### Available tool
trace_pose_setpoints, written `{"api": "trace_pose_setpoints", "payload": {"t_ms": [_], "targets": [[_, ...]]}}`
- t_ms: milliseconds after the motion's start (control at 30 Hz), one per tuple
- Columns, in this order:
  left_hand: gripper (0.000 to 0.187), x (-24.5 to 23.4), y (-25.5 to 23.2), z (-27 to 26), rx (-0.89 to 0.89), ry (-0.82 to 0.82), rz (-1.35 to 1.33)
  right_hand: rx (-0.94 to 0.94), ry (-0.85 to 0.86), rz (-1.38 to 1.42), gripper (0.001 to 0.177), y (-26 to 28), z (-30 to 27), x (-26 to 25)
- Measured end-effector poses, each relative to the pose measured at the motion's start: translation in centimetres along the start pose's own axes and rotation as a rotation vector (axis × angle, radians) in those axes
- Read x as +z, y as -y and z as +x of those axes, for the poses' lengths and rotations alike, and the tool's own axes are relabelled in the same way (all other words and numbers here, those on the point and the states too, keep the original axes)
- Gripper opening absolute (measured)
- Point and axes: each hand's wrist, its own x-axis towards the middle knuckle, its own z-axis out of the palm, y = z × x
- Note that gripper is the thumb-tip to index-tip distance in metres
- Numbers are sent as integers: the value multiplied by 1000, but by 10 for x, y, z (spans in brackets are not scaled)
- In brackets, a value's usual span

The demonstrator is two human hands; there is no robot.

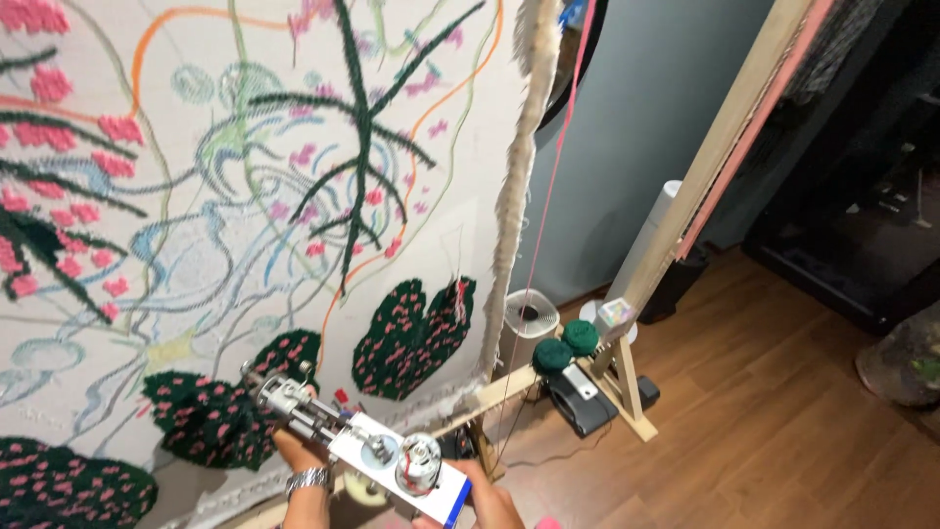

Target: Using a tufting gun to create patterns on a rug canvas held in a wooden frame.

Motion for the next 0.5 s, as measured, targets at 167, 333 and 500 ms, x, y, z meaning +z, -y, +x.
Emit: {"api": "trace_pose_setpoints", "payload": {"t_ms": [167, 333, 500], "targets": [[23, -18, 28, 3, 202, -8, 202, 99, 114, 1, 60, -7, 18, -42], [34, -27, 47, -4, 344, 28, 299, -577, -301, -125, 34, 139, 136, -157], [42, -12, 42, -6, 458, 51, 188, -653, -607, 24, 19, 161, 339, -292]]}}
